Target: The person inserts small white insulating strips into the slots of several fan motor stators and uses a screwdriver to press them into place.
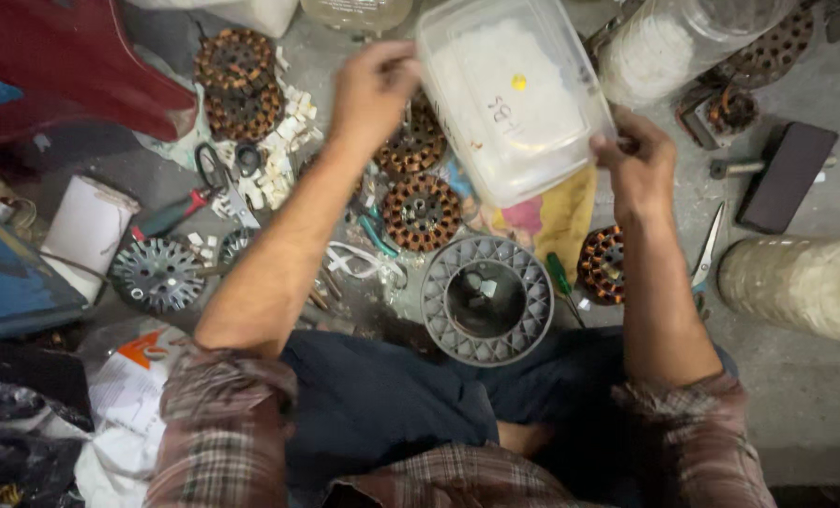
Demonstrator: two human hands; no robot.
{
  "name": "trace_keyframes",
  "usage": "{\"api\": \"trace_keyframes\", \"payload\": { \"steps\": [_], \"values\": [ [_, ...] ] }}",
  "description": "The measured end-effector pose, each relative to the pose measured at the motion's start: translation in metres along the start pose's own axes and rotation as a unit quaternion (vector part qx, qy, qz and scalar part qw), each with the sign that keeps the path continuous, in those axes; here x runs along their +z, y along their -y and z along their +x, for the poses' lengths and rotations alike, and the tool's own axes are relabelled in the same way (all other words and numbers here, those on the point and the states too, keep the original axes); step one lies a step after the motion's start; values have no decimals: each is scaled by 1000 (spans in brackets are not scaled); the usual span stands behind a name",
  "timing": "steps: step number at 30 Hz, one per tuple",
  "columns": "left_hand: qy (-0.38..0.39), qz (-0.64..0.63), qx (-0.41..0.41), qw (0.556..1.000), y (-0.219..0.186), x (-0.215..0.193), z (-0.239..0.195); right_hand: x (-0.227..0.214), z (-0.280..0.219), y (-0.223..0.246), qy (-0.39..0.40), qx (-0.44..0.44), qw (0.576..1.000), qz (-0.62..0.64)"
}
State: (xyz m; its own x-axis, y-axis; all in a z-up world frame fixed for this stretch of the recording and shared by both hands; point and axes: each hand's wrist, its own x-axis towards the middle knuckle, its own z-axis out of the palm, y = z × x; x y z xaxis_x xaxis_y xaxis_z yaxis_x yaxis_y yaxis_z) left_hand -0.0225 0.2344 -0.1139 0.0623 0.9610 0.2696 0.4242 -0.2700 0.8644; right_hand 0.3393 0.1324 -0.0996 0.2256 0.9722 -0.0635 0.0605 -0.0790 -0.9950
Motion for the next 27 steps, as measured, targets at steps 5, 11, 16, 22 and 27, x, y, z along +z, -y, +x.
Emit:
{"api": "trace_keyframes", "payload": {
  "steps": [5, 11, 16, 22, 27],
  "values": [
    [-45, 85, -9, 995, -26, 38, 12, -7, 15, -17, 29, -39, 999, 6],
    [-57, 35, -74, 995, -12, 41, 14, -27, 9, -11, 67, -16, 997, 29],
    [-55, 12, -87, 995, -12, 42, 9, -27, 8, -15, 65, -18, 997, 34],
    [-48, 29, -111, 992, -14, 40, 13, -11, 11, -25, -24, -42, 998, -32],
    [-36, 60, -71, 995, -18, 38, 15, -2, 6, -32, -119, -115, 967, -194]
  ]
}}
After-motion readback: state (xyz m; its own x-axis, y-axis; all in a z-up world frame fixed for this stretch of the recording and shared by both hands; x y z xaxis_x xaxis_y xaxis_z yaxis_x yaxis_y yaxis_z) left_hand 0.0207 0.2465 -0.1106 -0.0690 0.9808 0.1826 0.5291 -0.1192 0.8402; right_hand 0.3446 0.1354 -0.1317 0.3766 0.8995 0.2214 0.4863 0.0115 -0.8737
